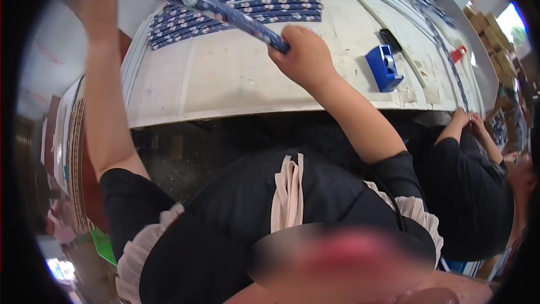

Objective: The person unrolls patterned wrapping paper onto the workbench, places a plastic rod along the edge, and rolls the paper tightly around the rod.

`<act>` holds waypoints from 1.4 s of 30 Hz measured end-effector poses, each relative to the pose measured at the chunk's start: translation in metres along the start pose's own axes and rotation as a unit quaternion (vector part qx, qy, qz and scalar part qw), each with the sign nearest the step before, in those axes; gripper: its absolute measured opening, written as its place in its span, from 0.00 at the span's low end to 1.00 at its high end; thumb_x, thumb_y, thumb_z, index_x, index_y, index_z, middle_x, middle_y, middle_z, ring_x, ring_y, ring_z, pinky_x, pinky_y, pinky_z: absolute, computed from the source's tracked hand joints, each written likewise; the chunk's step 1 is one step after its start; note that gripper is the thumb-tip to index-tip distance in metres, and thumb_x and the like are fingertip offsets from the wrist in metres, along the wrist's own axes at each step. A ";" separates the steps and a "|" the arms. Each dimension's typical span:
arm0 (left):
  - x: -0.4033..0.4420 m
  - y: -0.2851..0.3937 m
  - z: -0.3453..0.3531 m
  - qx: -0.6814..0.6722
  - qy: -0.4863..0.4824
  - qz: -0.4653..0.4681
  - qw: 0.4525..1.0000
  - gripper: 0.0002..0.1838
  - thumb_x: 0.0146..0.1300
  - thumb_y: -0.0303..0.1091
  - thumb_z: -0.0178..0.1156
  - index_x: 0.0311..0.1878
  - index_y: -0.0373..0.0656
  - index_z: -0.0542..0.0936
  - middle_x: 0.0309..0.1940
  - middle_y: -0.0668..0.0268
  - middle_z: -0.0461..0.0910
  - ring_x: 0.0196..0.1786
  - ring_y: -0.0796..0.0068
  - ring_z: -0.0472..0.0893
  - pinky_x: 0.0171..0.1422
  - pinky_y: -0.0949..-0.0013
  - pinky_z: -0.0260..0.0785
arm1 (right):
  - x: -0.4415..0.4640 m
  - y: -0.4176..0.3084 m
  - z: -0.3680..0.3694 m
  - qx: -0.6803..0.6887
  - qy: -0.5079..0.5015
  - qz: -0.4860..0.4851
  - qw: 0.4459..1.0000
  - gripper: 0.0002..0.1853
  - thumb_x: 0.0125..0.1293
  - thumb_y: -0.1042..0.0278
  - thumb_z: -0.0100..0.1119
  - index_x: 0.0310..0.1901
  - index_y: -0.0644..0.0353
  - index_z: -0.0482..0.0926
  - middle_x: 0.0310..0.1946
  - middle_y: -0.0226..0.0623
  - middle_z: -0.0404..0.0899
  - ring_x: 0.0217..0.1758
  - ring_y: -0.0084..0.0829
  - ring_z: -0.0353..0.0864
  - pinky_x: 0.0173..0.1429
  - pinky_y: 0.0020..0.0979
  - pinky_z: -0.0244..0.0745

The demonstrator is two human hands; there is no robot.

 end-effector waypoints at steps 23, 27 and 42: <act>0.251 -0.113 0.111 0.082 -0.104 -0.230 0.964 0.28 0.68 0.40 0.67 0.66 0.36 0.73 0.62 0.52 0.81 0.60 0.55 0.84 0.64 0.48 0.75 | 0.003 0.051 -0.020 -0.032 0.251 -0.062 0.966 0.17 0.56 0.61 0.78 0.35 0.55 0.76 0.33 0.37 0.77 0.38 0.44 0.78 0.42 0.42 0.76; 0.253 -0.115 0.118 0.164 -0.136 -0.205 0.955 0.26 0.67 0.40 0.69 0.63 0.37 0.76 0.60 0.54 0.83 0.58 0.56 0.85 0.61 0.50 0.77 | 0.004 0.053 0.003 -0.050 0.222 -0.033 0.973 0.21 0.57 0.50 0.78 0.33 0.55 0.77 0.33 0.36 0.77 0.39 0.42 0.79 0.44 0.42 0.76; 0.245 0.149 0.072 0.429 -0.214 0.134 0.867 0.18 0.57 0.38 0.77 0.49 0.45 0.85 0.45 0.59 0.90 0.46 0.60 0.90 0.49 0.58 0.82 | -0.007 0.056 0.012 0.062 0.216 0.028 0.974 0.22 0.59 0.48 0.77 0.32 0.57 0.76 0.32 0.39 0.78 0.40 0.46 0.80 0.44 0.45 0.76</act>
Point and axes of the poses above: each hand's wrist, its own x-axis towards the middle knuckle, its own z-axis out of the palm, y = z × x, the point moved 6 cm from there along x, towards the middle knuckle
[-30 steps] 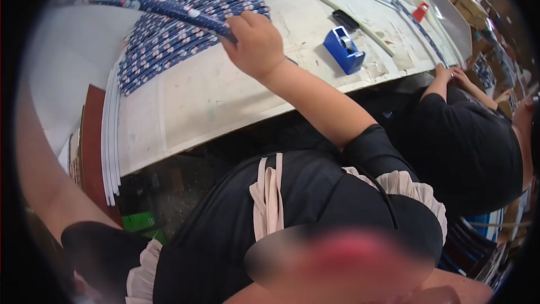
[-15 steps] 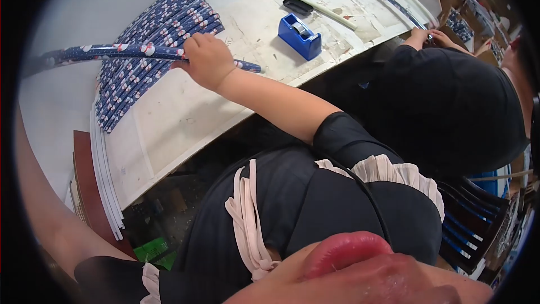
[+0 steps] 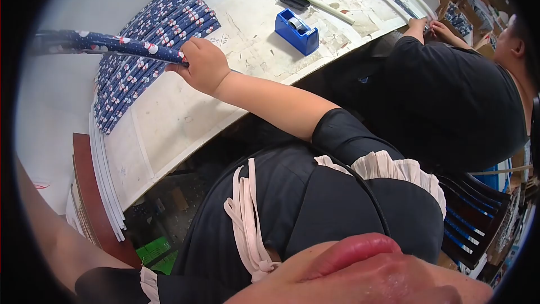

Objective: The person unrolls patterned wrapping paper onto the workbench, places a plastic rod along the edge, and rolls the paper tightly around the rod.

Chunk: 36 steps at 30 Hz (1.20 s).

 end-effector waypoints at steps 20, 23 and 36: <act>-0.203 0.137 0.130 -0.392 -0.054 0.067 0.916 0.19 0.59 0.39 0.75 0.51 0.44 0.82 0.44 0.59 0.87 0.45 0.60 0.87 0.49 0.59 0.80 | -0.016 0.021 0.020 0.085 0.001 0.037 0.996 0.22 0.63 0.49 0.77 0.37 0.59 0.77 0.32 0.42 0.79 0.38 0.50 0.80 0.42 0.47 0.74; -0.255 0.189 0.144 -0.431 -0.098 0.108 0.891 0.19 0.60 0.39 0.74 0.52 0.44 0.82 0.44 0.59 0.87 0.45 0.61 0.87 0.49 0.59 0.79 | -0.016 0.023 0.022 0.091 -0.007 0.043 0.995 0.22 0.63 0.49 0.76 0.37 0.59 0.77 0.32 0.43 0.79 0.39 0.50 0.80 0.42 0.47 0.74; -0.421 0.427 0.123 -0.550 -0.246 0.234 0.763 0.20 0.61 0.39 0.73 0.53 0.43 0.80 0.44 0.59 0.85 0.45 0.61 0.85 0.49 0.59 0.78 | -0.017 0.025 0.024 0.089 -0.004 0.048 0.995 0.22 0.61 0.51 0.77 0.36 0.58 0.76 0.33 0.44 0.78 0.39 0.52 0.79 0.42 0.49 0.72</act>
Point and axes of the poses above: each hand's wrist, its own x-axis towards the middle knuckle, its own z-axis out of the palm, y = z × x, the point moved 6 cm from there along x, towards the middle knuckle
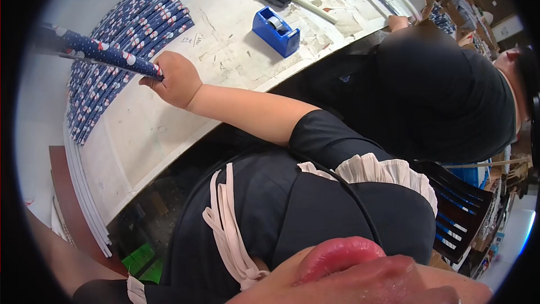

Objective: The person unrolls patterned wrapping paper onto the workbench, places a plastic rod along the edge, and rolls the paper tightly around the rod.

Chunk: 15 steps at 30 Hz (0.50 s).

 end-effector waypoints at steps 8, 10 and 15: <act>0.017 0.029 0.043 -0.015 -0.023 -0.002 1.000 0.20 0.62 0.39 0.72 0.54 0.43 0.80 0.43 0.59 0.84 0.44 0.61 0.84 0.48 0.60 0.77 | -0.007 0.012 0.000 0.023 0.001 -0.008 1.000 0.21 0.61 0.52 0.78 0.37 0.58 0.76 0.33 0.44 0.78 0.39 0.52 0.78 0.42 0.49 0.72; 0.020 0.031 0.045 -0.017 -0.027 0.000 1.000 0.20 0.62 0.39 0.72 0.54 0.43 0.79 0.43 0.59 0.84 0.44 0.61 0.83 0.48 0.60 0.77 | -0.006 0.013 0.002 0.020 0.000 0.007 1.000 0.21 0.61 0.52 0.78 0.38 0.59 0.76 0.33 0.44 0.78 0.39 0.52 0.78 0.43 0.49 0.72; 0.026 0.038 0.048 -0.017 -0.023 -0.001 1.000 0.20 0.63 0.39 0.71 0.54 0.42 0.79 0.43 0.59 0.83 0.44 0.61 0.83 0.48 0.60 0.76 | -0.009 0.006 0.004 0.021 -0.026 0.004 0.999 0.21 0.61 0.53 0.78 0.38 0.59 0.76 0.34 0.45 0.78 0.40 0.52 0.78 0.44 0.49 0.72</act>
Point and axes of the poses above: each hand's wrist, its own x-axis towards the middle knuckle, its own z-axis out of the palm, y = z × x, the point moved 6 cm from there along x, towards the middle knuckle
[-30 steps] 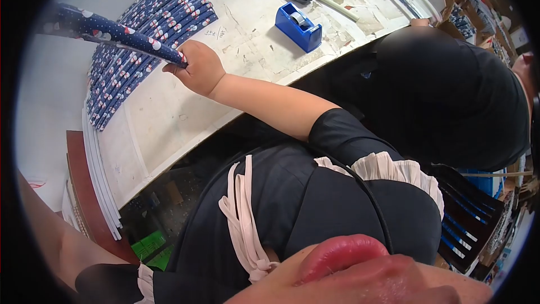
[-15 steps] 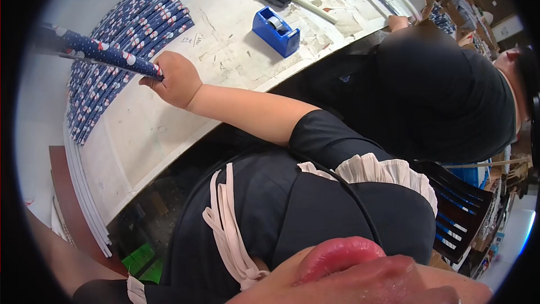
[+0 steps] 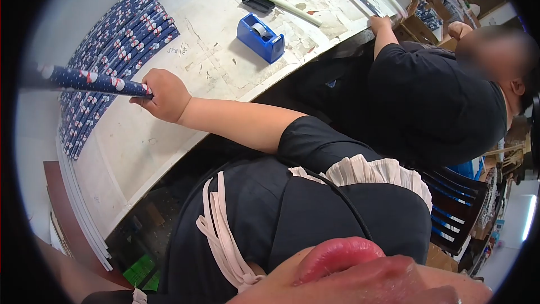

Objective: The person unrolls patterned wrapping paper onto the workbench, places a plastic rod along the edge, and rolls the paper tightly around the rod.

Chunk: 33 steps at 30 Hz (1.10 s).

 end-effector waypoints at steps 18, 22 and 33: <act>0.026 0.031 0.045 -0.065 -0.018 0.020 0.998 0.21 0.65 0.40 0.69 0.56 0.41 0.77 0.43 0.59 0.80 0.43 0.61 0.80 0.48 0.61 0.74 | -0.004 0.005 0.003 -0.007 0.000 -0.012 1.000 0.21 0.58 0.56 0.80 0.39 0.58 0.75 0.34 0.43 0.77 0.39 0.52 0.77 0.42 0.48 0.71; 0.025 0.029 0.041 -0.081 -0.013 0.022 0.996 0.21 0.65 0.40 0.69 0.57 0.41 0.76 0.42 0.59 0.80 0.43 0.61 0.79 0.48 0.61 0.73 | -0.004 0.007 0.002 0.005 0.000 -0.008 1.000 0.20 0.60 0.58 0.78 0.39 0.58 0.75 0.33 0.44 0.77 0.38 0.52 0.77 0.41 0.48 0.71; -0.045 -0.065 -0.075 -0.172 0.099 -0.034 0.980 0.22 0.67 0.41 0.68 0.58 0.41 0.75 0.42 0.59 0.78 0.43 0.62 0.78 0.48 0.61 0.72 | -0.001 -0.015 -0.004 -0.028 -0.076 -0.016 0.997 0.15 0.59 0.65 0.74 0.40 0.57 0.76 0.32 0.42 0.78 0.38 0.51 0.80 0.42 0.48 0.74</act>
Point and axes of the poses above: each hand's wrist, its own x-axis towards the middle knuckle, its own z-axis out of the palm, y = z × x, the point moved 6 cm from there along x, towards the middle knuckle
